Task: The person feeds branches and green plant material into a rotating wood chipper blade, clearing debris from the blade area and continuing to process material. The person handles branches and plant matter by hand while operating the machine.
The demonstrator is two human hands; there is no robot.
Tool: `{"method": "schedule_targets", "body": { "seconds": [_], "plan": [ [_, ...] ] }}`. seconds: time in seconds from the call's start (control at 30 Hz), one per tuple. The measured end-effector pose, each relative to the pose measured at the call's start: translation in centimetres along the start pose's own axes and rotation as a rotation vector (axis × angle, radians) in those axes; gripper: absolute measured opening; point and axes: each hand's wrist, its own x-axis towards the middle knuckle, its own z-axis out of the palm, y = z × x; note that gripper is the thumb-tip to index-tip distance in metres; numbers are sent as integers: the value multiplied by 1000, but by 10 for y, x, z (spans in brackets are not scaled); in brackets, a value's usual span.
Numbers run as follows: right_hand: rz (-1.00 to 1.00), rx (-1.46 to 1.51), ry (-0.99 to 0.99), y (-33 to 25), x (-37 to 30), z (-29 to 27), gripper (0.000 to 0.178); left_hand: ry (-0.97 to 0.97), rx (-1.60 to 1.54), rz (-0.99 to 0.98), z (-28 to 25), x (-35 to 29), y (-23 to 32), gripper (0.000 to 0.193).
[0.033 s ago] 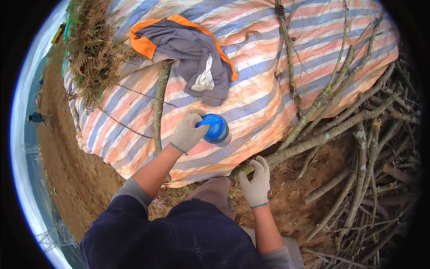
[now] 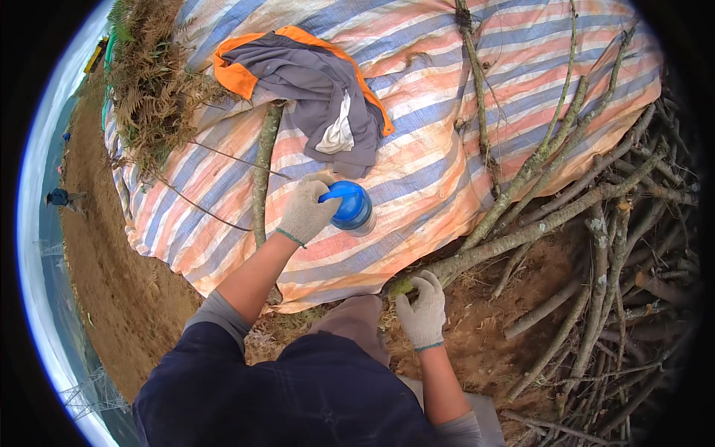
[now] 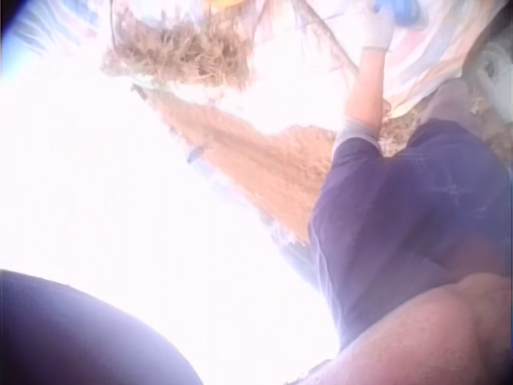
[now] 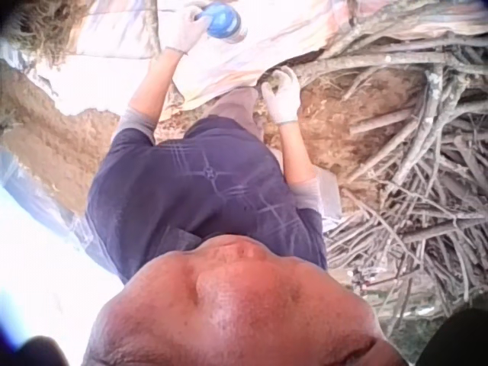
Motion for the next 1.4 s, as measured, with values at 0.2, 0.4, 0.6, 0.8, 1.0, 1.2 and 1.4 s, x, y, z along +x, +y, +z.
{"method": "schedule_targets", "body": {
  "seconds": [0.2, 0.4, 0.6, 0.8, 1.0, 1.2, 1.4],
  "plan": [
    [352, 77, -219, 58, -110, -2, 17, -180, 218, -106, -27, 123, -116, 31],
    [652, 74, -276, 70, -160, -9, 18, -126, 84, -577, 13, 199, -218, 48],
    [688, 129, -266, 72, -162, -11, 19, 101, 335, -588, 53, 174, -207, 90],
    [827, 99, -256, 65, -194, -8, 25, 285, 170, -429, 73, 167, -230, 78],
    [1018, 365, -45, 50, -246, 0, 32, 209, 526, -364, 107, 185, -235, 99],
    [1209, 492, 339, 33, -328, 28, 28, -236, 496, -214, 217, 78, -163, 93],
    [1564, 699, 860, -20, -456, 132, 30, -825, 268, 455, 320, -94, 7, 91]
  ]
}}
